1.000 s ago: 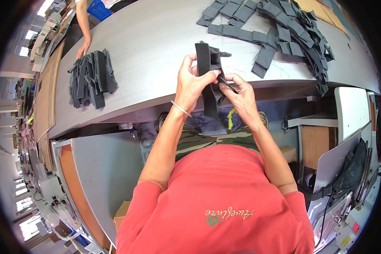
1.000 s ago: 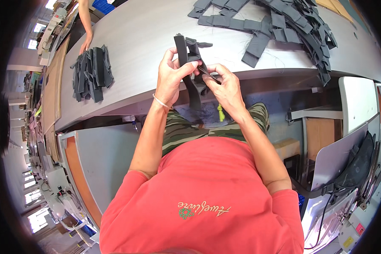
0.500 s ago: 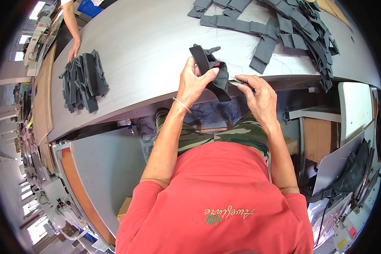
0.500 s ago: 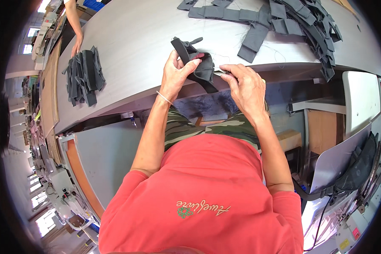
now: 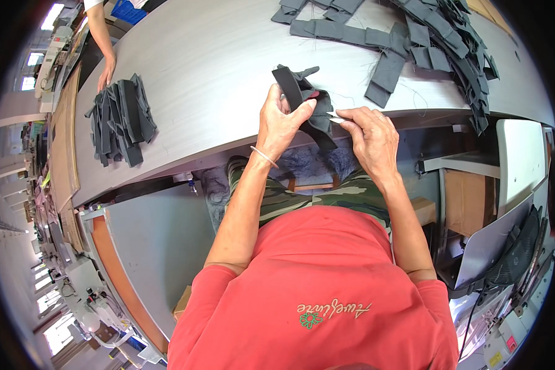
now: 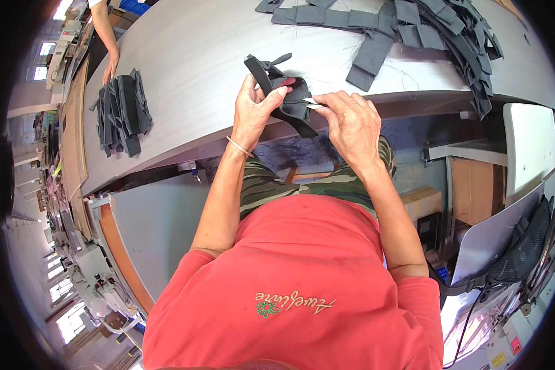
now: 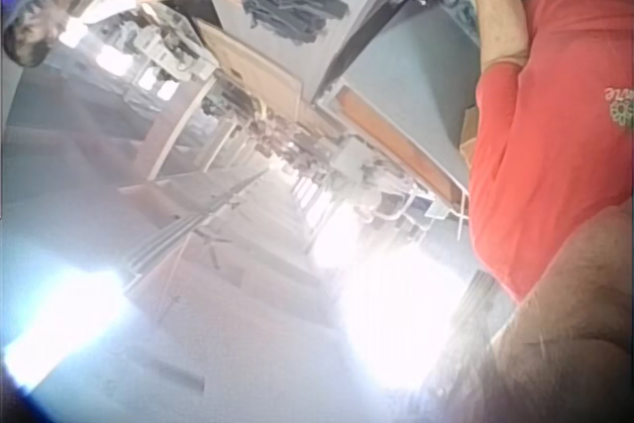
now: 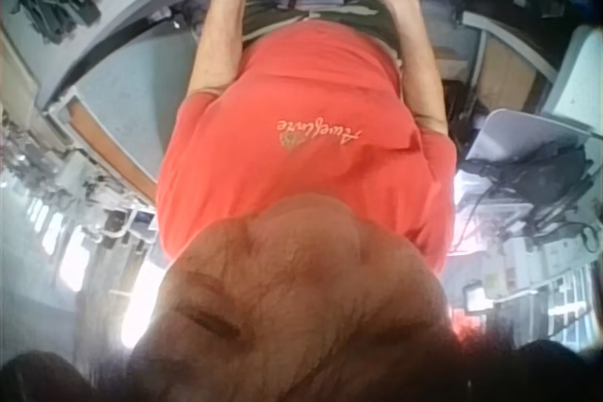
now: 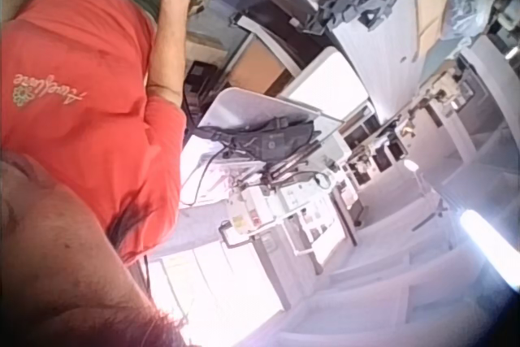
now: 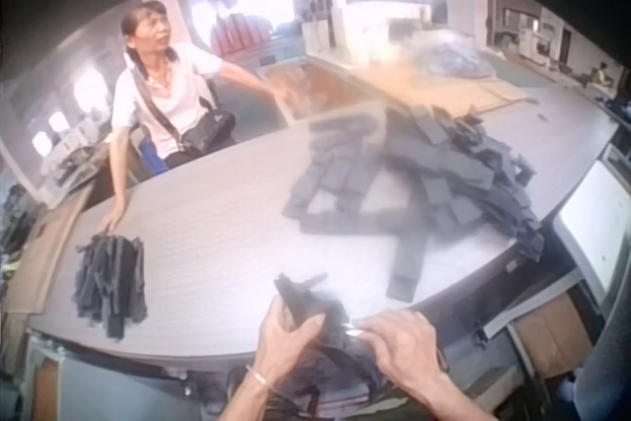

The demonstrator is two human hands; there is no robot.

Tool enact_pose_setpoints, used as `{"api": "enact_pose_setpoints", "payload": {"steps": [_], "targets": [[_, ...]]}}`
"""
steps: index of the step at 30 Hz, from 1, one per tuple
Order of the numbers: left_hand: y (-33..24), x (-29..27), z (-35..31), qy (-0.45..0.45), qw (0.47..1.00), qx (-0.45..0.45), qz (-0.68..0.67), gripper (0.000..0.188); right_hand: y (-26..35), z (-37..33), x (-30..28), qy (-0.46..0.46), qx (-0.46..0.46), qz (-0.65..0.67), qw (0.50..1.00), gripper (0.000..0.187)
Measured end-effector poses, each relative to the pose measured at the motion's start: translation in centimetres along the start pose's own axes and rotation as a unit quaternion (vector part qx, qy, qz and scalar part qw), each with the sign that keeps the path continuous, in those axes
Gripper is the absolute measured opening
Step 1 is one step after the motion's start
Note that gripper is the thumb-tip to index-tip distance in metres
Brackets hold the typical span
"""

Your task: The person trims excess threads from fabric pieces using thread snips.

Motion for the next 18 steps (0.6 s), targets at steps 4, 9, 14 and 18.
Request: {"api": "enact_pose_setpoints", "payload": {"steps": [4, 9, 14, 18], "targets": [[0.1, -0.2, 0.1, -0.007, 1.0, 0.01, -0.005, 0.033, 0.4, 0.0, 0.0, -0.006, -0.012, -0.017, 1.0, 0.01], [0.0, 0.0, 0.1, -0.008, 1.0, 0.013, -0.003, 0.034, 0.3, 0.0, -0.3, -0.027, -0.02, -0.048, 0.998, 0.009], [-0.2, 0.2, 0.0, -0.01, 1.0, 0.005, 0.002, 0.033, 0.1, 0.0, -1.1, -0.062, -0.03, -0.027, 0.997, 0.008], [-0.2, 0.0, -0.1, -0.007, 1.0, 0.008, 0.007, 0.033, 0.4, 0.0, -0.6, -0.018, -0.009, -0.02, 1.0, 0.011]]}}
Point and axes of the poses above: each hand's wrist, its own z-axis towards the middle knuckle, its own x-axis out of the palm, y = z × x, the point moved 8 cm from there along z, towards the middle knuckle, and after that the axes turned 6 degrees about x, right-handed, at the moved point
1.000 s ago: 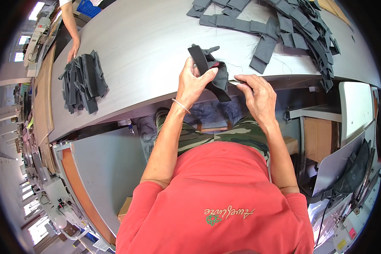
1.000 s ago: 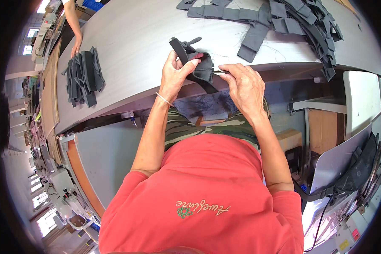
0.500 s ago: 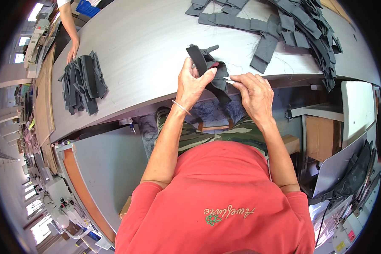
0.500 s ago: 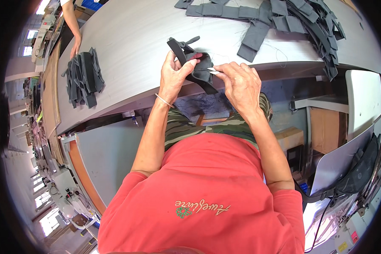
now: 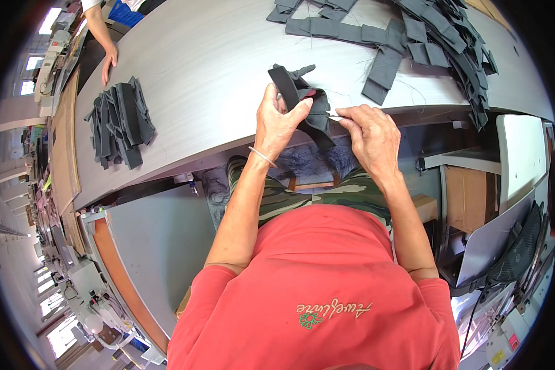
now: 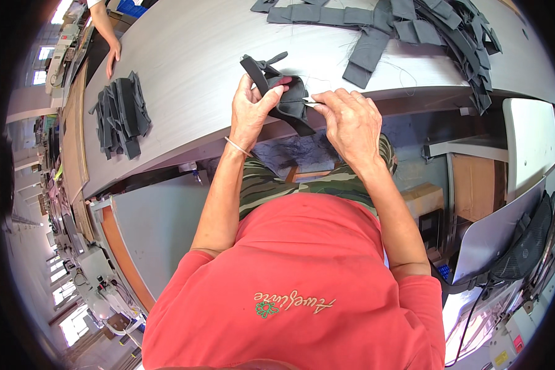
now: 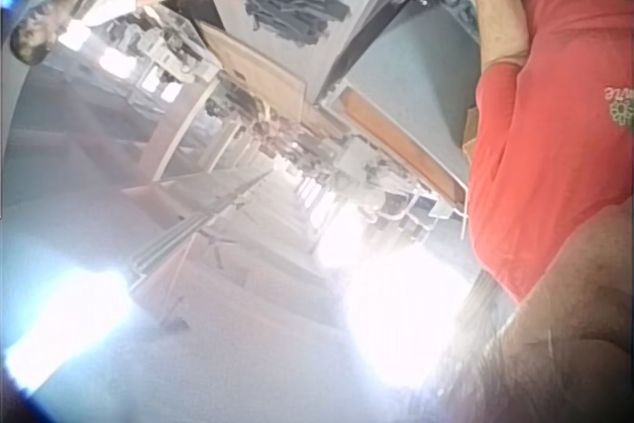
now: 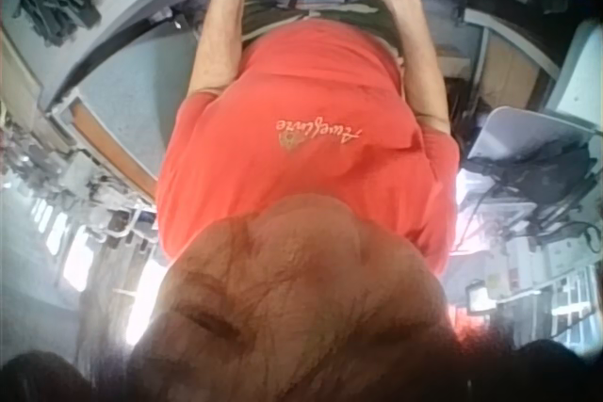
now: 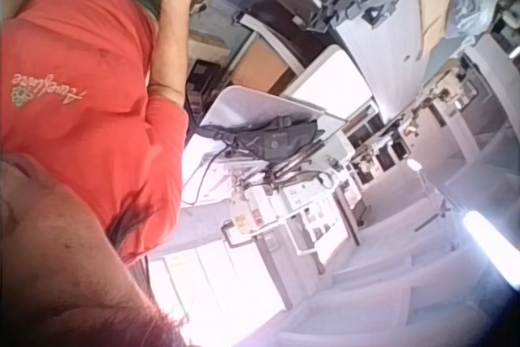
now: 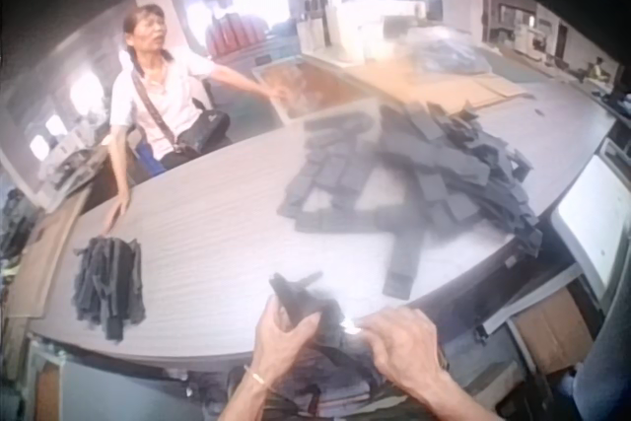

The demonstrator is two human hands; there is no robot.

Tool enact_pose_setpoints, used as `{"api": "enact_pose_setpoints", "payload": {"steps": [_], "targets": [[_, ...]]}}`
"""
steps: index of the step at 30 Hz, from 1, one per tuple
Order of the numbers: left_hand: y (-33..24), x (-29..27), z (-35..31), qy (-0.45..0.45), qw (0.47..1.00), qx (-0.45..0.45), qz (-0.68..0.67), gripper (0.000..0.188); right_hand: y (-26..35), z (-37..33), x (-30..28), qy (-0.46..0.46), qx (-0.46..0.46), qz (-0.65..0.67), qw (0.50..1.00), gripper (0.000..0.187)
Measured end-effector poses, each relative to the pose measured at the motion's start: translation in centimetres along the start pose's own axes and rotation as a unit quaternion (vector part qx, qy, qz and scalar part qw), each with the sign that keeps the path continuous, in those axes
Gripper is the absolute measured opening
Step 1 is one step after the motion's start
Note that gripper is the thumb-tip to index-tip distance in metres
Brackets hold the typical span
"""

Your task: The person trims excess threads from fabric pieces using thread snips.

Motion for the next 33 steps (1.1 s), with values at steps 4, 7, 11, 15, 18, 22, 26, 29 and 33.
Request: {"api": "enact_pose_setpoints", "payload": {"steps": [4, 7, 11, 15, 18, 22, 26, 29, 33], "targets": [[0.2, 0.0, 0.0, -0.003, 1.0, 0.01, -0.016, 0.033, 0.2, -0.1, 0.3, -0.006, -0.007, -0.012, 1.0, 0.011], [0.3, 0.1, 0.1, 0.007, 1.0, 0.002, 0.007, 0.033, 0.5, -0.1, 0.4, -0.013, -0.018, -0.027, 0.999, 0.011], [0.4, -0.3, 0.1, 0.006, 1.0, -0.003, 0.007, 0.034, 0.6, -0.1, 0.5, -0.007, -0.021, -0.042, 0.999, 0.01], [-0.2, 0.4, 0.0, 0.024, 0.999, -0.008, -0.042, 0.035, 0.1, 0.1, 0.3, -0.016, -0.004, -0.017, 1.0, 0.01], [-0.8, 0.4, -0.2, 0.045, 0.997, -0.024, -0.066, 0.037, 0.8, 0.3, 0.0, -0.018, -0.009, 0.01, 1.0, 0.011], [-0.8, 0.4, -0.3, 0.05, 0.996, -0.021, -0.069, 0.038, 2.8, 0.4, 0.6, 0.017, -0.051, -0.038, 0.998, 0.015], [-0.8, 0.5, -0.2, 0.054, 0.996, -0.02, -0.063, 0.039, 3.5, 0.6, 1.9, 0.015, -0.081, -0.089, 0.993, 0.012], [-0.9, 0.6, -0.2, 0.05, 0.996, -0.015, -0.066, 0.039, 3.9, 0.7, 2.7, 0.018, -0.099, -0.117, 0.988, 0.009], [-0.5, 0.4, -0.3, 0.052, 0.997, -0.021, -0.054, 0.039, 4.0, 0.7, 3.0, 0.021, -0.102, -0.124, 0.987, 0.011]]}}
Point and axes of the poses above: each hand's wrist, its own z-axis towards the middle knuckle, its own x-axis out of the palm, y = z × x, the point moved 8 cm from there along z, towards the middle knuckle, and after that the axes turned 6 degrees about x, right-handed, at the moved point
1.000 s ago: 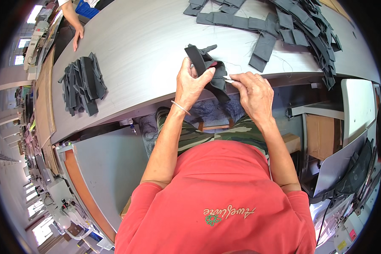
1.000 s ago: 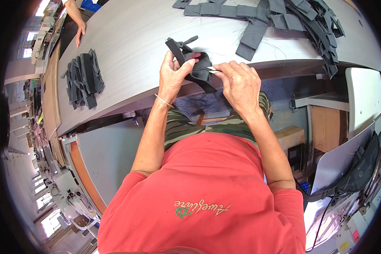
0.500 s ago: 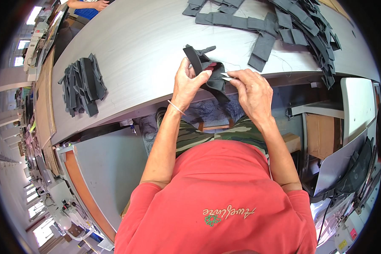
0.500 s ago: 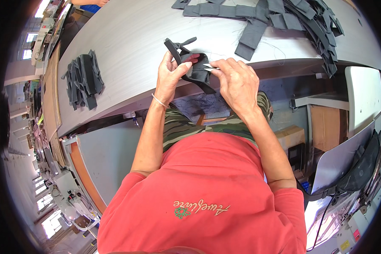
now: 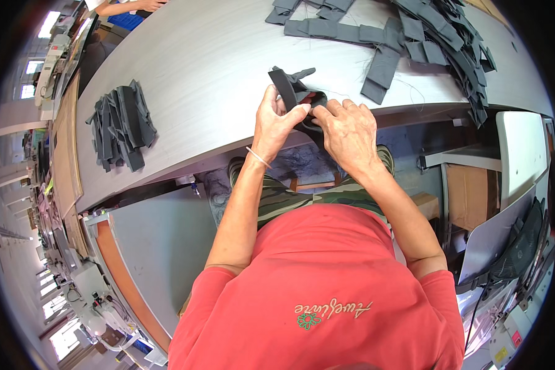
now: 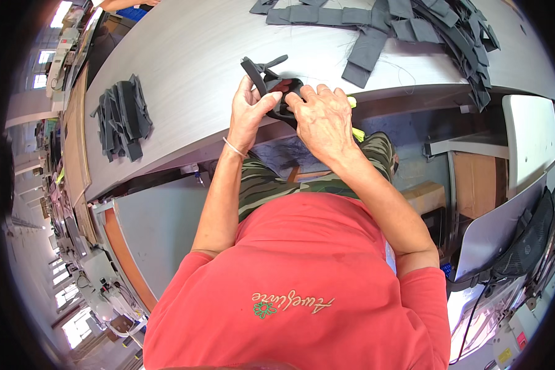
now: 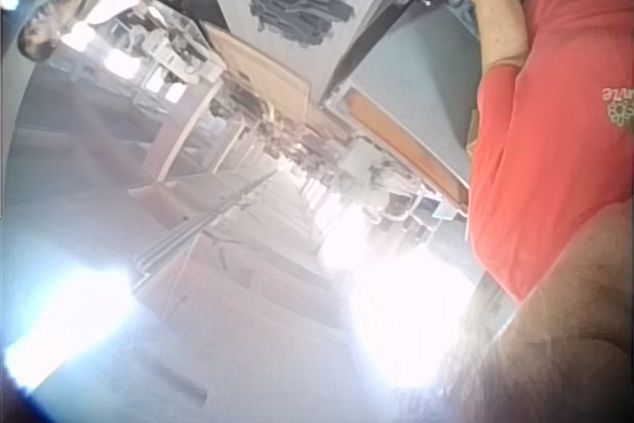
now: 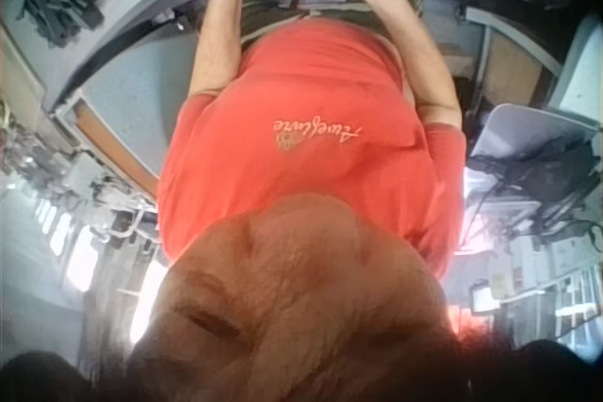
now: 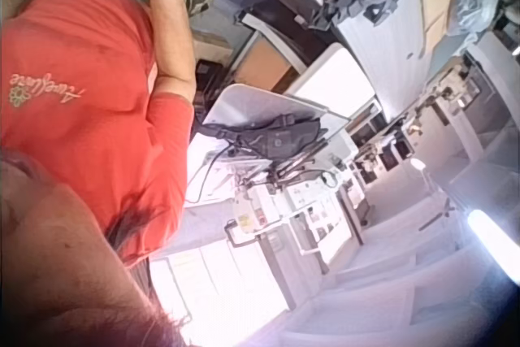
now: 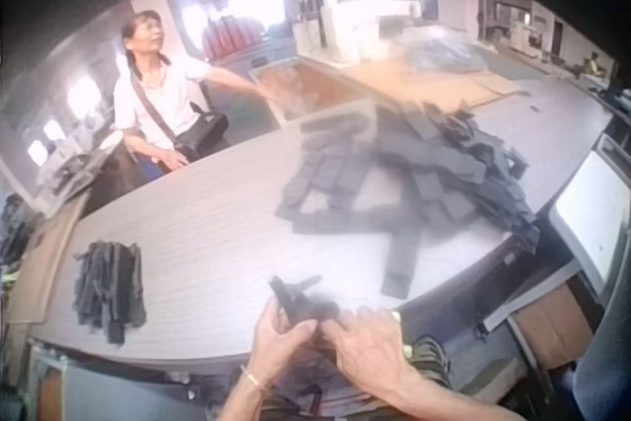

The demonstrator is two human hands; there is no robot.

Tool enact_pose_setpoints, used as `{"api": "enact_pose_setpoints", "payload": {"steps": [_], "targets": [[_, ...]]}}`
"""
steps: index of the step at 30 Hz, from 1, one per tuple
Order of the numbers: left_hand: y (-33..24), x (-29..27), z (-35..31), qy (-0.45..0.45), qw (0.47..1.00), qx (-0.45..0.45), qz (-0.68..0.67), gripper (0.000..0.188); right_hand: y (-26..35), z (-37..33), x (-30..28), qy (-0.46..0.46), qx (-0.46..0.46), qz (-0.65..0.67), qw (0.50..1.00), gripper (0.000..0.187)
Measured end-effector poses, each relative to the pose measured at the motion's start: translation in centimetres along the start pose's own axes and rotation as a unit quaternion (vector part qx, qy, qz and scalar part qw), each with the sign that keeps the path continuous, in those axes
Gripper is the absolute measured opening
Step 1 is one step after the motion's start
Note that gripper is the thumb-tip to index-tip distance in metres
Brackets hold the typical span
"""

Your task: The person trims excess threads from fabric pieces using thread snips.

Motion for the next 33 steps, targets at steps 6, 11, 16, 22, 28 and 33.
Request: {"api": "enact_pose_setpoints", "payload": {"steps": [6, 11, 16, 22, 28, 33], "targets": [[0.0, -0.1, -0.1, 0.003, 1.0, 0.007, 0.008, 0.039, 0.0, -0.2, 0.2, -0.009, 0.005, -0.005, 1.0, 0.014], [-0.3, 0.3, -0.1, 0.004, 1.0, 0.008, -0.005, 0.039, -1.5, -0.2, -0.1, -0.028, 0.071, 0.048, 0.996, 0.008], [-0.1, -1.3, -0.2, -0.005, 0.999, -0.012, -0.042, 0.042, -5.5, -1.2, -0.3, -0.008, 0.226, 0.358, 0.906, 0.016], [-2.0, -2.5, -2.8, 0.035, 0.899, -0.059, -0.432, 0.031, -8.7, -1.8, -1.3, -0.033, 0.269, 0.453, 0.849, 0.021], [-2.6, -3.1, -3.3, 0.127, 0.976, -0.141, -0.11, 0.041, -4.9, 1.0, -1.4, -0.023, 0.153, 0.203, 0.967, 0.02], [-5.7, -7.0, -3.3, 0.036, 0.995, -0.093, -0.012, 0.046, -3.0, 2.1, 2.2, -0.019, 0.078, 0.032, 0.996, 0.035]]}}
Point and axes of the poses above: each hand's wrist, its own z-axis towards the middle knuckle, its own x-axis out of the palm, y = z × x, the point moved 8 cm from there along z, towards the middle knuckle, and after that the axes turned 6 degrees about x, right-handed, at the moved point
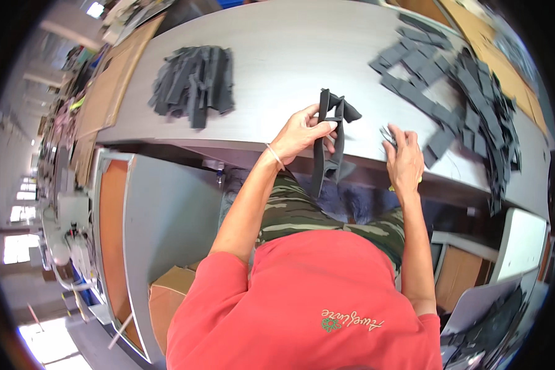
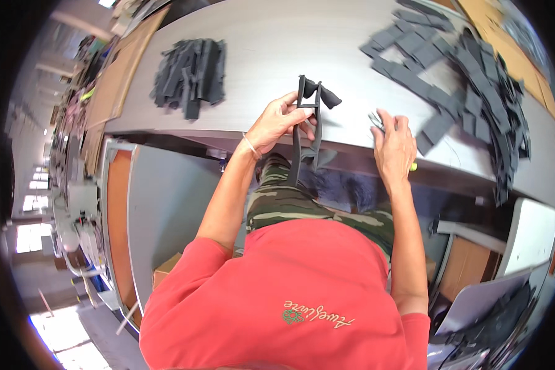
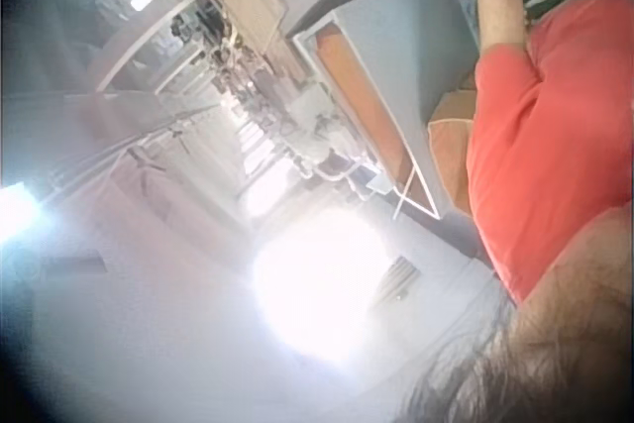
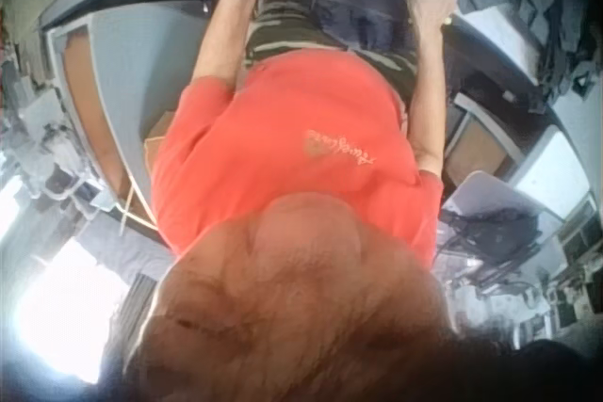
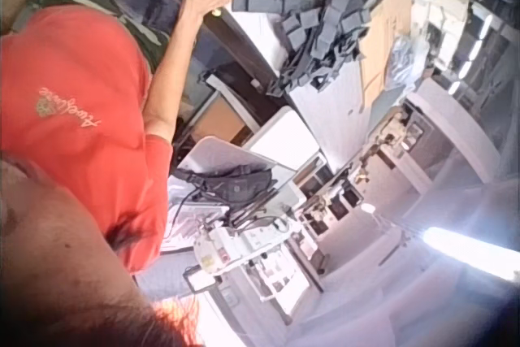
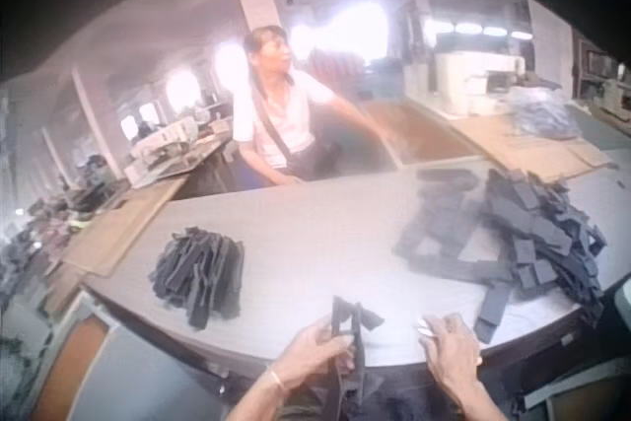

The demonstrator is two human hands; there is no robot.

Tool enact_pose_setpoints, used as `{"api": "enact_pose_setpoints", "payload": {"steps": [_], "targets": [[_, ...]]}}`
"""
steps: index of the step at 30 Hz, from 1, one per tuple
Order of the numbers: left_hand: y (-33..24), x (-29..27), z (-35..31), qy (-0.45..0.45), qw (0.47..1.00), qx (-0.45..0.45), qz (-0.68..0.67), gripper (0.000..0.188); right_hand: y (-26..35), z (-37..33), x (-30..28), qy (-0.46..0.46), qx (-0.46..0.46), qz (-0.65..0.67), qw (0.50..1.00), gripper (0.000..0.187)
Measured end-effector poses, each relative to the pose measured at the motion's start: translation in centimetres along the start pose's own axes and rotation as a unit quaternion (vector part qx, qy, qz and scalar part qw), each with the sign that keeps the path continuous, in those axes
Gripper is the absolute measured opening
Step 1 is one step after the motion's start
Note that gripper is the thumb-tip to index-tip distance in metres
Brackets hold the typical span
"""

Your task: The person trims excess threads from fabric pieces using thread snips.

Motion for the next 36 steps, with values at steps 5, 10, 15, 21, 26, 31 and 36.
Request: {"api": "enact_pose_setpoints", "payload": {"steps": [5, 10, 15, 21, 26, 31, 36], "targets": [[-6.6, -10.8, -2.1, -0.228, 0.923, 0.145, 0.275, 0.066, 1.5, -0.1, 1.4, 0.006, -0.049, -0.037, 0.998, 0.034], [-17.8, -21.0, -5.1, -0.415, 0.637, 0.208, 0.616, 0.077, 1.7, 0.0, 1.2, 0.006, -0.05, -0.062, 0.997, 0.035], [-15.3, -35.9, -3.7, -0.414, 0.624, 0.018, 0.663, 0.081, 2.7, 0.1, 1.3, 0.0, -0.051, -0.07, 0.996, 0.035], [-12.9, -30.1, -4.7, -0.532, 0.514, 0.131, 0.66, 0.049, 1.8, 0.0, 1.9, 0.01, -0.05, -0.092, 0.995, 0.037], [-9.7, -15.0, -2.9, -0.296, 0.692, 0.345, 0.561, 0.029, 1.7, -0.1, 1.5, -0.006, -0.054, -0.106, 0.993, 0.038], [-11.4, 0.4, -5.8, 0.039, 0.947, 0.309, -0.075, 0.058, 0.9, -0.2, 2.3, -0.003, -0.062, -0.108, 0.992, 0.038], [-16.6, 8.3, -14.4, 0.278, 0.818, 0.458, -0.209, 0.079, 1.6, -0.3, 1.3, -0.03, -0.058, -0.112, 0.992, 0.036]]}}
Point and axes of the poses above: each hand's wrist, its own z-axis towards the middle knuckle, its own x-axis out of the palm, y = z × x, the point moved 8 cm from there along z, towards the middle knuckle, and after that the axes turned 6 degrees about x, right-handed, at the moved point
